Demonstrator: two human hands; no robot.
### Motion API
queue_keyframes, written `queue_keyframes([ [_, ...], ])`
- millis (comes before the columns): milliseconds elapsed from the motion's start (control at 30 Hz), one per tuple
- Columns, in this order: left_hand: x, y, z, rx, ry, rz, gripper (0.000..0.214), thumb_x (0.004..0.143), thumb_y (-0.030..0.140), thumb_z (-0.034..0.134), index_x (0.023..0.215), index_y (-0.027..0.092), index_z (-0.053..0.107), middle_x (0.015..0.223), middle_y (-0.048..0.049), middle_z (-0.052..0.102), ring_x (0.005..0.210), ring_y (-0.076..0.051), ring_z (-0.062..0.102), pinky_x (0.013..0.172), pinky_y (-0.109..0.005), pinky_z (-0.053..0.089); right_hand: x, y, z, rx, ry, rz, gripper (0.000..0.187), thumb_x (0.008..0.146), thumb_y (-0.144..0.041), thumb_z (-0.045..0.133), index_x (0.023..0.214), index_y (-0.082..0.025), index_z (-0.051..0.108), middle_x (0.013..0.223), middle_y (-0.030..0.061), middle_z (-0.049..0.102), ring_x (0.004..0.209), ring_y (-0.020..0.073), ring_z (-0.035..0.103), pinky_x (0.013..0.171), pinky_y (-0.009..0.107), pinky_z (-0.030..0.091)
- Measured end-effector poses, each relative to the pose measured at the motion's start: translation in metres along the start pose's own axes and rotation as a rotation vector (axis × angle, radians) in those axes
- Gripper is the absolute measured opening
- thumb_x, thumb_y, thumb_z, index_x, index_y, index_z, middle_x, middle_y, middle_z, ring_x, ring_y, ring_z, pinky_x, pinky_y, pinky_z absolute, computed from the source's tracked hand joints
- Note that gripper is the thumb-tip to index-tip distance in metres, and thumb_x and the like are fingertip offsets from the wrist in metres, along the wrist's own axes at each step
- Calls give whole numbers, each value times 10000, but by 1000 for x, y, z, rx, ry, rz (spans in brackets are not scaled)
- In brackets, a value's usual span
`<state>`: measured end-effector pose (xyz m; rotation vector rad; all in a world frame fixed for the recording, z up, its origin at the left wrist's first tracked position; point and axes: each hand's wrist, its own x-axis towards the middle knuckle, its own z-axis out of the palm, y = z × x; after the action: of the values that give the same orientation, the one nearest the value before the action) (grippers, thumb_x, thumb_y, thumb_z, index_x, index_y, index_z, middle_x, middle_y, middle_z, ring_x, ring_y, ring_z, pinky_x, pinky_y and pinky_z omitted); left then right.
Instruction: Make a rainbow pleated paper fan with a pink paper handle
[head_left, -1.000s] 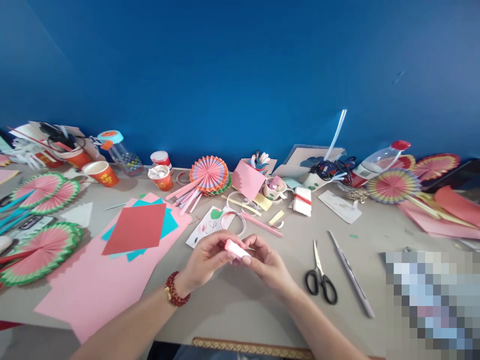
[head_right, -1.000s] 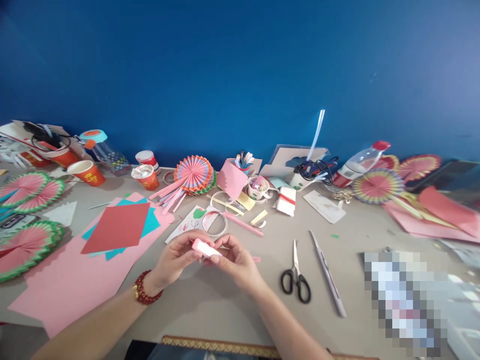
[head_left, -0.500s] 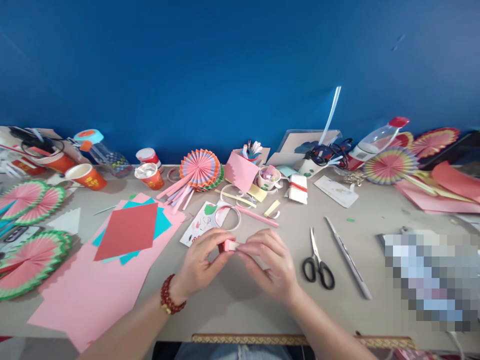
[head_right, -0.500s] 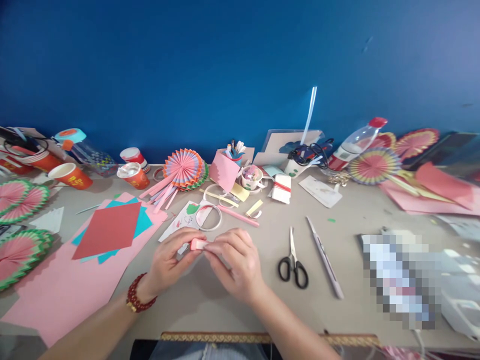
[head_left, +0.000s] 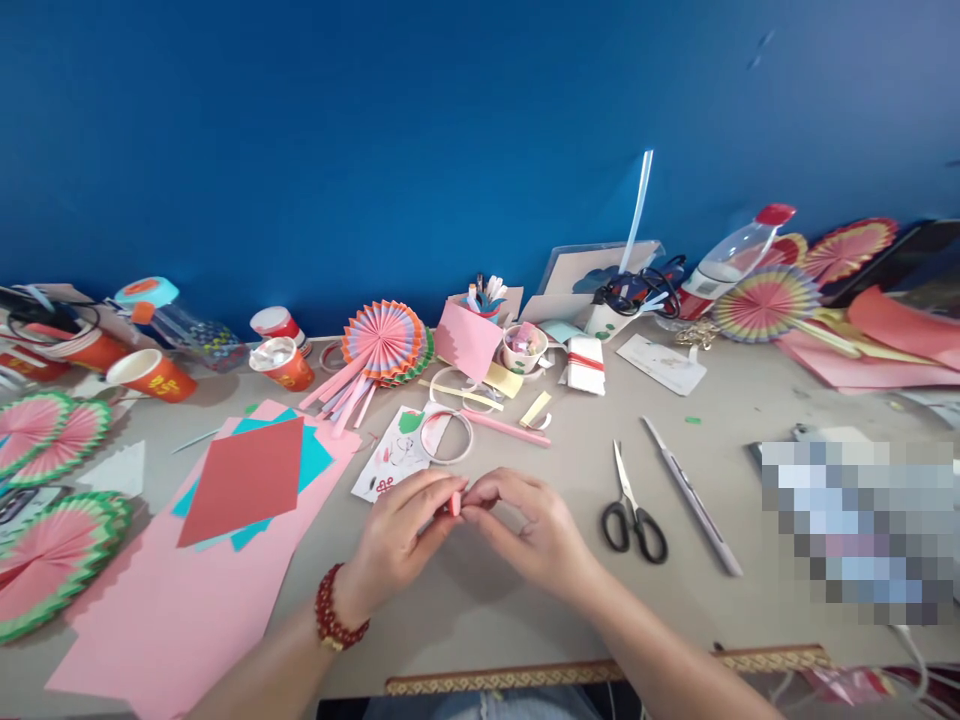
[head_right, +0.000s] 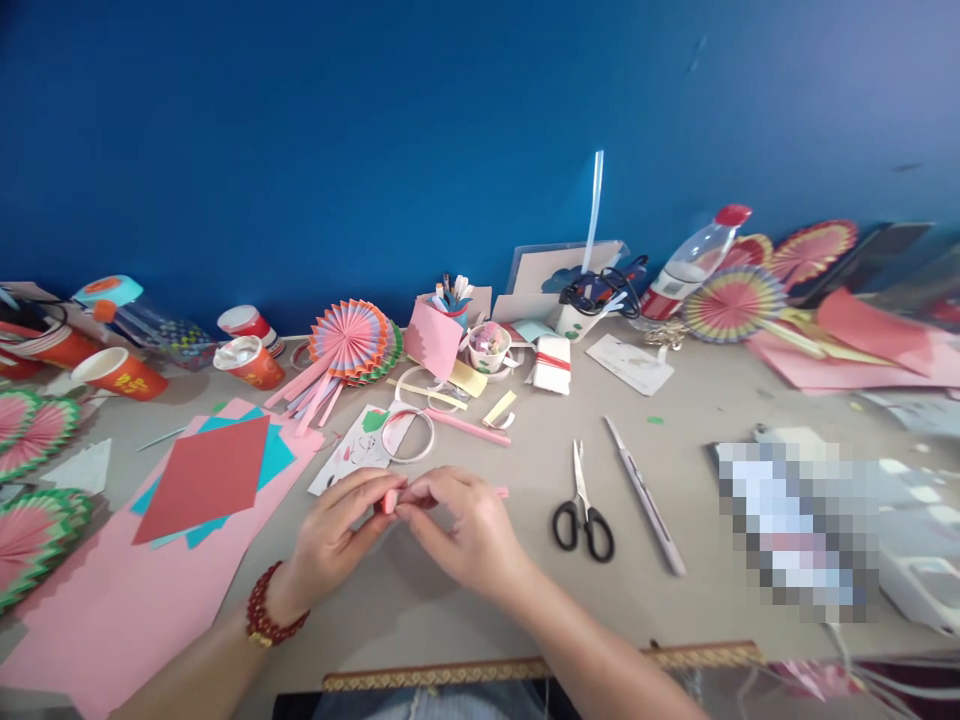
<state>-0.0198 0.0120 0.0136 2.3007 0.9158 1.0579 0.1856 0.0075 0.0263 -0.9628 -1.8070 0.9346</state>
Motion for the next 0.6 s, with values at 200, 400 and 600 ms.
queue_keyframes([
  [200,-1,0,-1,48,-15,25,366,979,132,548,1339,201,543,1157,-95,658,1080,-182,637,931,-280,526,-1,0,-3,6,-30,8,78,929,-174,614,896,-230,657,868,6,715,804,140,661,744,246,498],
  [400,1,2,-1,55,-52,35,355,986,123,523,1333,194,548,1133,-101,666,1042,-181,646,895,-275,538,2,-4,-5,-13,-29,5,122,906,-123,585,849,-216,640,827,4,706,793,143,656,749,252,494],
  [600,1,1,-1,61,-40,27,353,989,143,523,1334,211,546,1139,-105,672,1050,-196,656,889,-301,551,1,-6,-7,50,-78,48,46,918,-182,612,918,-215,644,883,10,703,841,149,663,775,254,518],
])
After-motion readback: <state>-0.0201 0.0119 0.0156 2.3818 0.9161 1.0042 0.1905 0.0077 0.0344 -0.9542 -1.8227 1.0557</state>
